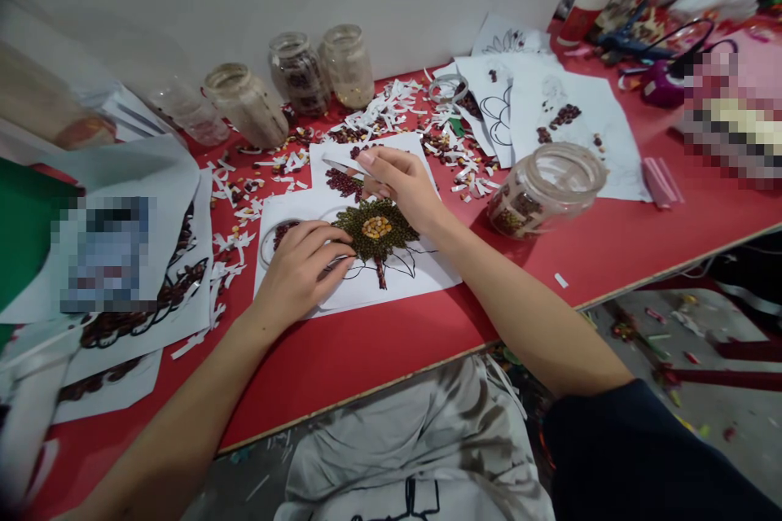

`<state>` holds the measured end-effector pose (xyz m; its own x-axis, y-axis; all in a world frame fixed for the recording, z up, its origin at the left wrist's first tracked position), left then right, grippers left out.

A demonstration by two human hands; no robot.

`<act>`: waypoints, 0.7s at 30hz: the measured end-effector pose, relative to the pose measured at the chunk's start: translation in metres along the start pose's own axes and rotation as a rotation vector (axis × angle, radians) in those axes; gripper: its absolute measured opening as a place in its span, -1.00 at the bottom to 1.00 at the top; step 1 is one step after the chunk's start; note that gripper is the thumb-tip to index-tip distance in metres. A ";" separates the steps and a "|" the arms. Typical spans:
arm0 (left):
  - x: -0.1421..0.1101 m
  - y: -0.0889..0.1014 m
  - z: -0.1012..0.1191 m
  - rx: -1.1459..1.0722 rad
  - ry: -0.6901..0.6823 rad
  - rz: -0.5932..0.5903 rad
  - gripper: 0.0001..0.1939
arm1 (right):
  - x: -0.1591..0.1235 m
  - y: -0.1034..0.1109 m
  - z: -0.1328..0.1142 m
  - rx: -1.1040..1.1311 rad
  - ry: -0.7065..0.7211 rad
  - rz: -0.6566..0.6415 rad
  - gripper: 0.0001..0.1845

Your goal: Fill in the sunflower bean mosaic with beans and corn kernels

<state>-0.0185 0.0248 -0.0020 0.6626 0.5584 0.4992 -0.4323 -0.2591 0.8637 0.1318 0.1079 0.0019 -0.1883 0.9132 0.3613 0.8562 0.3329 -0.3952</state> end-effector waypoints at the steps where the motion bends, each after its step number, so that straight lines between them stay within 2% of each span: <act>1: 0.000 0.000 0.001 -0.002 -0.012 -0.007 -0.88 | 0.000 0.000 0.000 -0.001 0.000 0.000 -0.60; 5: -0.001 -0.002 0.003 -0.017 -0.046 -0.029 -0.86 | 0.000 0.001 0.000 -0.006 0.003 0.010 -0.58; 11: 0.000 -0.004 0.001 -0.054 0.007 -0.053 -0.84 | 0.000 0.001 0.000 -0.017 -0.021 0.042 -0.57; 16: 0.001 -0.005 0.002 -0.056 0.001 -0.083 -0.79 | 0.000 0.001 0.000 -0.024 -0.023 0.038 -0.56; 21: -0.001 0.001 0.000 -0.103 0.061 -0.050 -0.84 | 0.000 0.002 0.000 -0.010 -0.010 0.020 -0.56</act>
Point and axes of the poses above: each hand's wrist, its own x-axis towards the middle knuckle, its own y-axis out of the back of the hand, z = x × y, the point moved 6 cm from there along x, towards the middle knuckle, and after that the axes turned 7 degrees about x, right-handed, at the moved point
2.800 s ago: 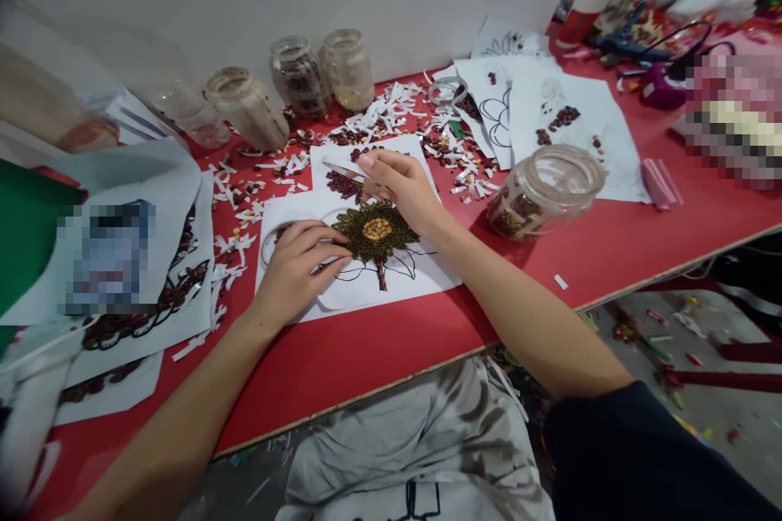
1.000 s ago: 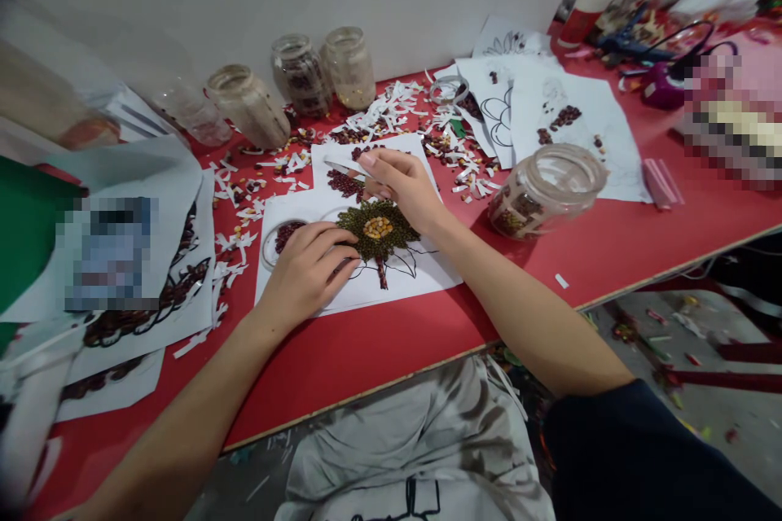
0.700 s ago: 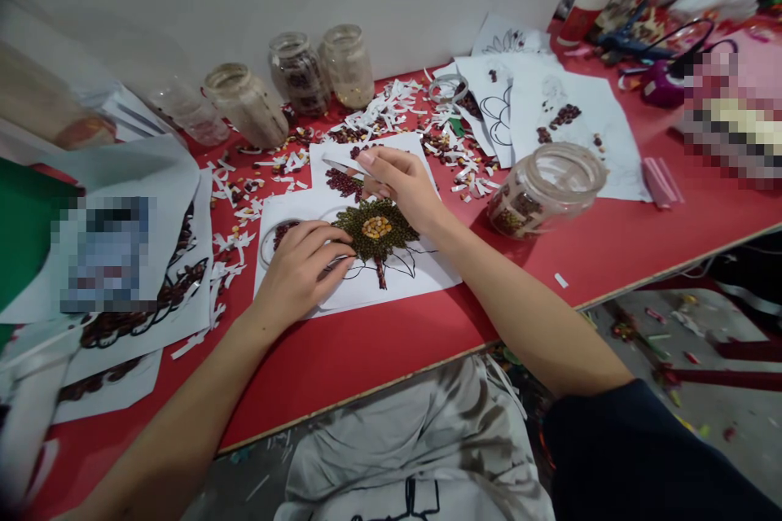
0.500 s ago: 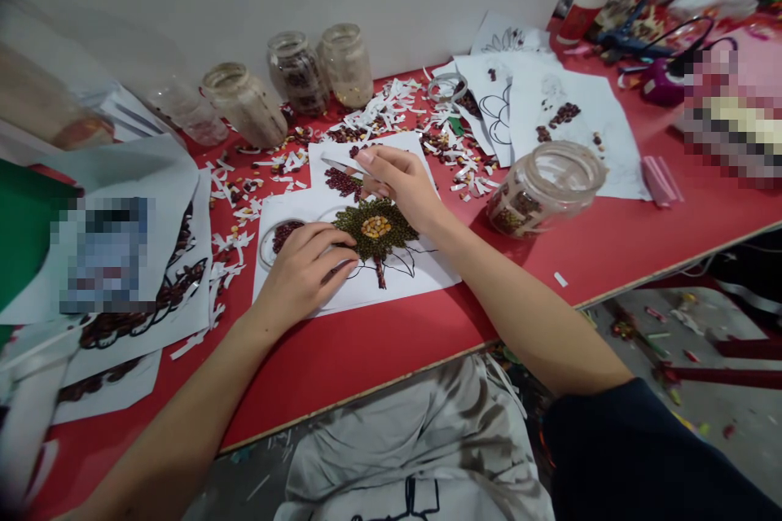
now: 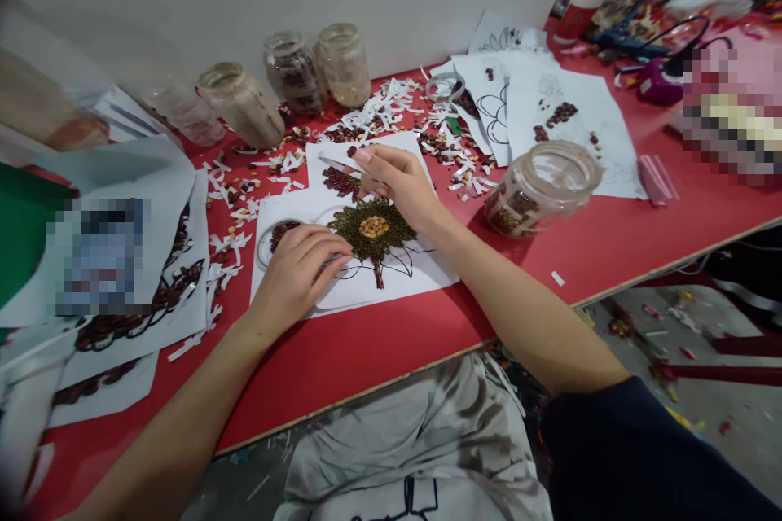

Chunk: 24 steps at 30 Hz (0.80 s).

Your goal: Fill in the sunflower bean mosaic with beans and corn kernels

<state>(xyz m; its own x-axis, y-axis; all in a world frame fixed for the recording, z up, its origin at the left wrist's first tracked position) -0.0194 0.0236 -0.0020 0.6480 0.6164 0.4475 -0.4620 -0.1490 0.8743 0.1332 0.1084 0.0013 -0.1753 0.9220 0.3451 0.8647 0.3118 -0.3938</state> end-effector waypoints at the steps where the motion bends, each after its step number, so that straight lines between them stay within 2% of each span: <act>1: -0.001 0.001 0.000 -0.019 0.021 0.010 -0.85 | 0.000 0.000 0.000 0.003 0.006 0.000 -0.56; 6: 0.003 0.001 0.002 -0.162 0.092 0.044 -0.89 | 0.001 0.003 0.001 0.015 0.008 0.021 -0.57; 10: 0.016 -0.006 0.006 -0.227 0.059 0.046 -0.91 | 0.001 0.004 0.002 0.028 0.006 0.014 -0.57; 17: 0.035 -0.022 0.013 -0.119 -0.090 -0.041 -0.82 | 0.004 0.008 0.002 0.021 0.014 0.025 -0.52; 24: 0.038 -0.032 0.011 -0.057 -0.095 -0.117 -0.83 | 0.004 0.006 0.000 0.012 0.024 0.014 -0.51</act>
Point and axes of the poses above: each hand's wrist, its own x-axis towards the middle knuckle, its own y-axis out of the back of the hand, z = x × y, the point moved 6 cm from there along x, towards the middle knuckle, and after that the axes turned 7 degrees about x, right-handed, at the moved point
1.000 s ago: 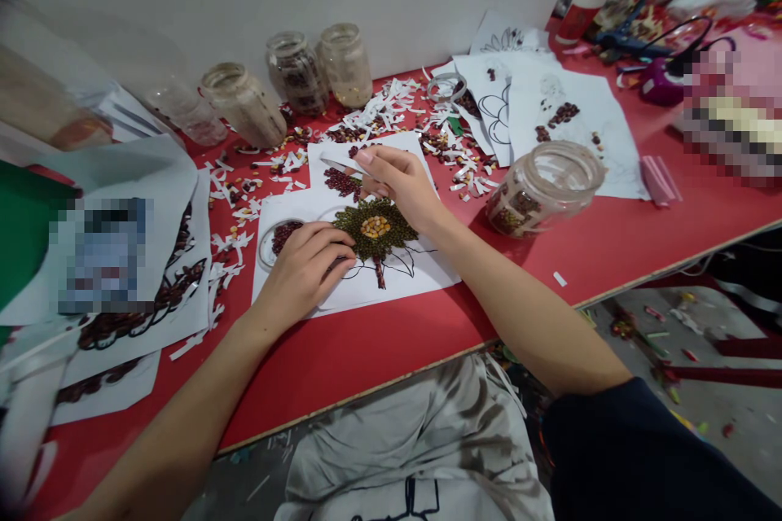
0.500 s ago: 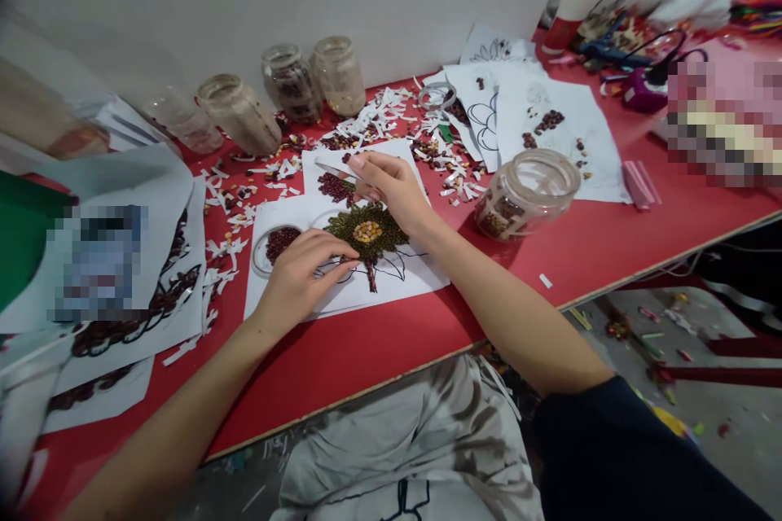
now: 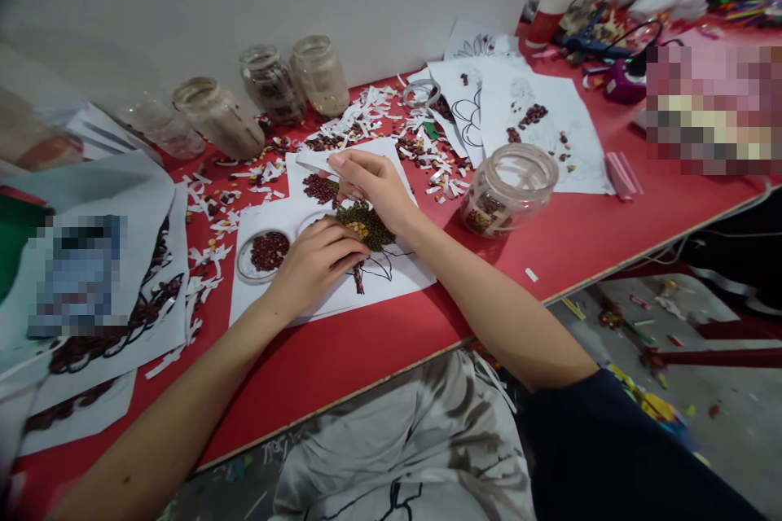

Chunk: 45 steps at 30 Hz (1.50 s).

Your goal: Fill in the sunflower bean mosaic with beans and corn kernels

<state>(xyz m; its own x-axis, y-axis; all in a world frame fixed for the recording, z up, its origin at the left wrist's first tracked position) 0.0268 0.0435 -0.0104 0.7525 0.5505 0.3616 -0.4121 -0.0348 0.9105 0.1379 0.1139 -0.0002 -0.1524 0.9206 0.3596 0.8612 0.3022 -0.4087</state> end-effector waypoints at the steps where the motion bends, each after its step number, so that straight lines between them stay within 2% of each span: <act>1: 0.000 -0.001 -0.001 -0.006 0.003 0.000 -0.84 | 0.000 0.000 0.000 0.002 0.005 -0.002 -0.51; 7: -0.006 0.003 -0.002 -0.046 0.001 0.010 -0.77 | 0.001 0.002 0.004 -0.005 -0.022 0.001 -0.51; 18: -0.012 0.009 0.012 0.174 -0.117 0.056 -0.78 | 0.001 0.003 0.004 -0.040 0.005 -0.024 -0.58; 35: -0.011 0.007 0.010 0.077 -0.099 0.054 -0.76 | 0.001 0.001 0.003 0.002 0.024 -0.038 -0.55; 42: -0.014 0.013 0.006 0.059 -0.056 0.138 -0.78 | 0.001 0.001 0.001 0.000 0.036 -0.042 -0.57; 45: -0.014 0.012 0.008 0.089 -0.096 0.130 -0.79 | 0.002 0.001 0.001 0.006 0.043 -0.048 -0.58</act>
Point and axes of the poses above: each hand's wrist, its own x-axis towards the middle knuckle, its own y-axis out of the back of the hand, z = x × y, the point moved 6 cm from there along x, towards the middle knuckle, and after that the axes turned 7 degrees about x, right-handed, at the moved point
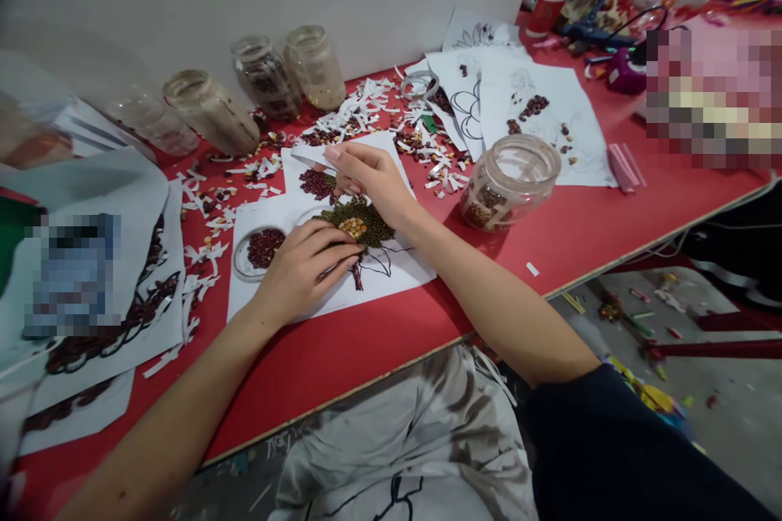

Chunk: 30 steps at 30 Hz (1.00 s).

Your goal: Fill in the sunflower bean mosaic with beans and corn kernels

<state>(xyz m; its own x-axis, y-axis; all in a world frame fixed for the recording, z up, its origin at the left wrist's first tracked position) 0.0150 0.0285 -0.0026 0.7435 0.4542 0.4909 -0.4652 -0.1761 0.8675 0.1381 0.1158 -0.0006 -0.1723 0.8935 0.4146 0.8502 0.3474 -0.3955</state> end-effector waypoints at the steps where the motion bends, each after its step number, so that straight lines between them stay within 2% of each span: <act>1: 0.000 -0.001 0.001 0.009 -0.020 -0.013 -0.80 | 0.000 0.000 0.000 0.001 -0.001 0.001 -0.58; 7: 0.000 -0.004 0.002 0.006 -0.020 -0.053 -0.78 | 0.000 0.002 0.001 -0.007 -0.016 0.022 -0.55; 19: -0.001 -0.006 0.000 -0.028 -0.014 -0.061 -0.76 | -0.001 0.001 0.003 -0.039 -0.039 0.022 -0.54; 30: 0.000 -0.006 0.005 0.120 -0.095 -0.050 -0.81 | -0.001 0.000 0.002 -0.005 -0.023 0.017 -0.57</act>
<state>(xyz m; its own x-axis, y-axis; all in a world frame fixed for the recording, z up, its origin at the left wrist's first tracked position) 0.0202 0.0251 -0.0078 0.8090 0.3810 0.4477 -0.3705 -0.2608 0.8915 0.1375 0.1154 -0.0026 -0.1691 0.9057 0.3887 0.8554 0.3307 -0.3985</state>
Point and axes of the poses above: each hand's wrist, its own x-axis towards the middle knuckle, its own y-axis out of the back of the hand, z = x × y, the point moved 6 cm from there along x, towards the middle knuckle, and after that the axes turned 7 degrees about x, right-handed, at the moved point
